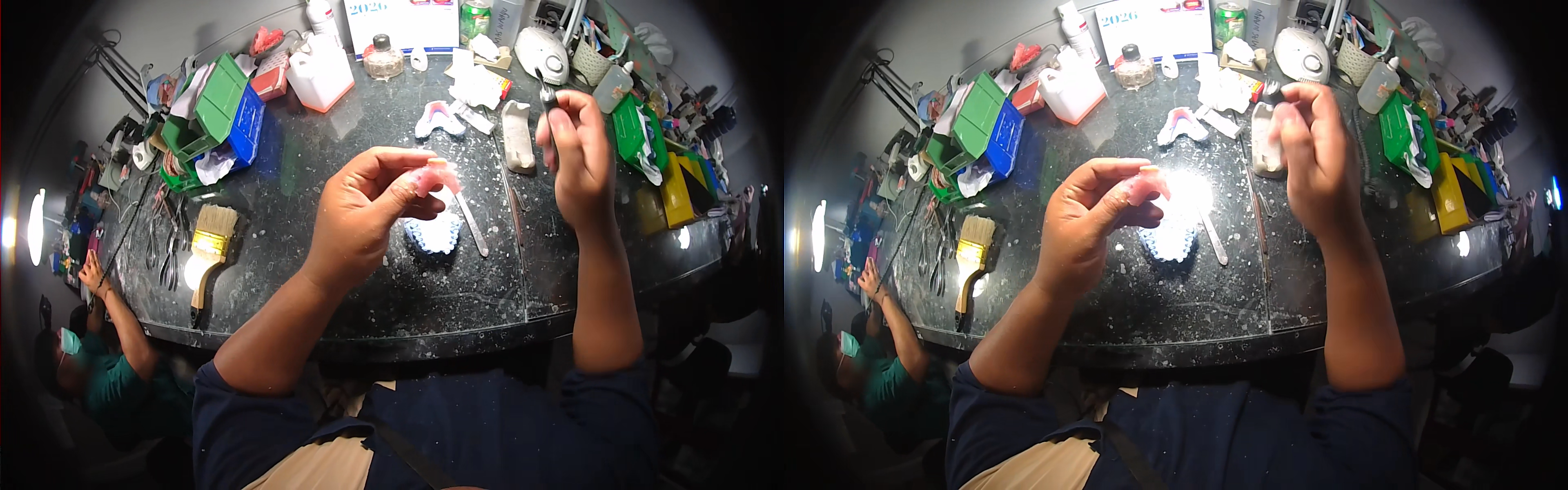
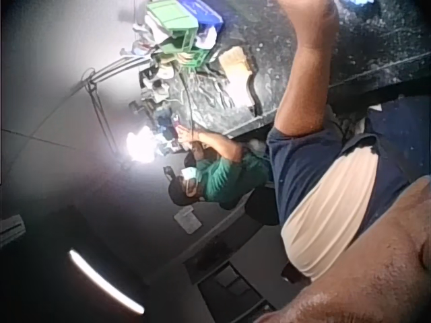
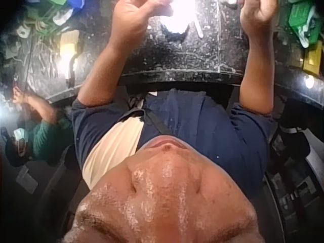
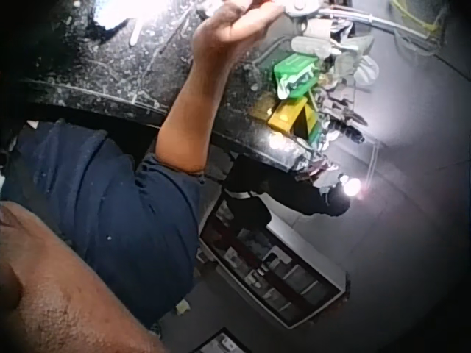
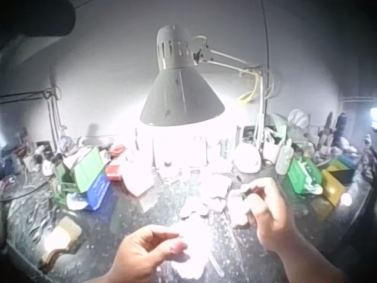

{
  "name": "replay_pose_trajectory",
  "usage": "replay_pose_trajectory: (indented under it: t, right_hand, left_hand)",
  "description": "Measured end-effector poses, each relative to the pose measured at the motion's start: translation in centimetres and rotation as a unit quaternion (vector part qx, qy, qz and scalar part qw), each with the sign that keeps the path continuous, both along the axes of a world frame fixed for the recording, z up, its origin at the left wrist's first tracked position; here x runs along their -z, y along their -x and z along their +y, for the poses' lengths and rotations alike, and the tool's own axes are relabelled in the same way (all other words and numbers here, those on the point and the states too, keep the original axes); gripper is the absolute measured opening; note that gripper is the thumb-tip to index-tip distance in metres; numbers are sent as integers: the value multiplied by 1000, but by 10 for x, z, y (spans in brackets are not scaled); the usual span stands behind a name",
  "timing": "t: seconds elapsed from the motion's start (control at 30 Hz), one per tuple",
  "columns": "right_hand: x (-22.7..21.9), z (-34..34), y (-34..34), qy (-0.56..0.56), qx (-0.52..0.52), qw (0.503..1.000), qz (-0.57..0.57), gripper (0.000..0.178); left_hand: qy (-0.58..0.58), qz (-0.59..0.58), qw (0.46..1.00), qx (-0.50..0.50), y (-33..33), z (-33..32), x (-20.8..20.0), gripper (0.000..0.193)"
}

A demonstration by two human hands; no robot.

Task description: The person grinds a pink denture piece with a rotary tool, scrapes it with a carving tool, and tests its fit onto a dental cast before trimming it again using the rotary tool and carving tool.

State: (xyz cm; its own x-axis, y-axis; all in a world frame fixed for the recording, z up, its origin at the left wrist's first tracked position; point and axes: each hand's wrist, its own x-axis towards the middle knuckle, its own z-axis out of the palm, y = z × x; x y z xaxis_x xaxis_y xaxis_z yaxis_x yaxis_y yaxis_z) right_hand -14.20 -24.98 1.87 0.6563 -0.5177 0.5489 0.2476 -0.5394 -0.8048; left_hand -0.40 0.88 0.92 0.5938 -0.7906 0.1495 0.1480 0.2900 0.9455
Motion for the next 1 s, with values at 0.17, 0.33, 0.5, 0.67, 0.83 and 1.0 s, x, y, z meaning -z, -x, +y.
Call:
replay_pose_trajectory:
  t: [0.17, 0.33, 0.5, 0.67, 0.83, 1.0]
  right_hand:
    - [-14, 62, 14, 7, -126, 982, 139, 26]
    - [3, 63, 8, -77, -163, 972, 149, 25]
    - [-7, 54, 10, -126, -183, 958, 181, 24]
    - [-4, 51, 10, -72, -194, 964, 165, 26]
    - [1, 52, 5, -31, -155, 985, 73, 38]
    - [5, 53, 8, 165, -94, 977, 99, 52]
  left_hand:
    - [15, -72, 997, -18, 8, -5, 7, 26]
    - [-5, -72, 997, 12, 6, -5, 13, 30]
    - [8, -75, 991, 109, 7, -1, 2, 59]
    - [-24, -82, 985, 148, -2, -1, 4, 61]
    - [-17, -61, 991, 117, -3, 0, 0, 56]
    - [-11, -87, 992, 92, -2, 1, -2, 58]
